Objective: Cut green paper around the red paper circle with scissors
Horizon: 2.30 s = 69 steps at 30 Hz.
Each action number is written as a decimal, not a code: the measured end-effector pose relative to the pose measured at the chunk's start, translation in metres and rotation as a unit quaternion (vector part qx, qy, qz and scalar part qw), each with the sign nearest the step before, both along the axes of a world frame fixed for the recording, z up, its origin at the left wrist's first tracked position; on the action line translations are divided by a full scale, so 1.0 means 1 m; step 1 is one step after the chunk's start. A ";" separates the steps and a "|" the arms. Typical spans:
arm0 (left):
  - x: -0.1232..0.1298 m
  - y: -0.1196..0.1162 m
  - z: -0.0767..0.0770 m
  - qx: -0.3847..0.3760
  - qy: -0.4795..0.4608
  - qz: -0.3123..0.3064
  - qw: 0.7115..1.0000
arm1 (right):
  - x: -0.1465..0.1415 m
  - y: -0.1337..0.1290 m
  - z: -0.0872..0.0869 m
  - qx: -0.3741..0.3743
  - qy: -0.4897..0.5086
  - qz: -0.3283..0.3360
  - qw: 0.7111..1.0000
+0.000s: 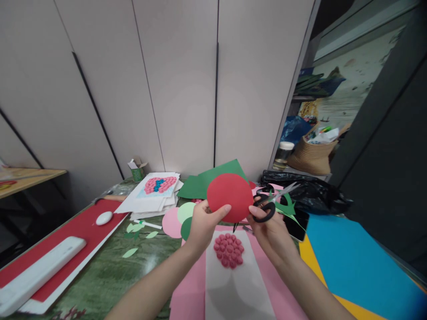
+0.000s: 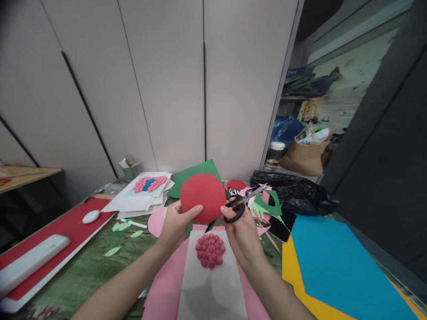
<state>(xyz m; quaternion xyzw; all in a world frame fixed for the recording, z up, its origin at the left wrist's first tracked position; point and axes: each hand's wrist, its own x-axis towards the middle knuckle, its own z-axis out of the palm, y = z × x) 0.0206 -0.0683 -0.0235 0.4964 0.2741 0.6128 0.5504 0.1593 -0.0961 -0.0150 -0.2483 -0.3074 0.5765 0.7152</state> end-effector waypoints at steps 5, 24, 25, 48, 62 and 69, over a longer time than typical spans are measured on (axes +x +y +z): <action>0.000 -0.001 0.002 -0.005 -0.006 -0.005 1.000 | -0.001 -0.002 0.001 0.021 -0.002 0.017 1.000; 0.007 -0.007 0.004 -0.035 -0.104 -0.048 0.993 | -0.001 -0.002 -0.010 0.036 -0.171 -0.124 0.977; 0.006 -0.006 0.004 -0.029 -0.100 -0.038 0.994 | 0.000 -0.002 -0.010 0.039 -0.183 -0.127 0.974; -0.023 0.000 0.029 0.000 -0.095 0.056 0.994 | 0.035 -0.023 0.024 0.046 -0.588 0.030 0.807; -0.019 -0.004 0.026 -0.002 -0.082 0.034 0.996 | 0.033 -0.019 0.025 0.038 -0.553 0.033 0.832; -0.019 -0.006 0.025 0.002 -0.053 0.049 0.997 | 0.035 -0.016 0.021 0.043 -0.560 0.002 0.827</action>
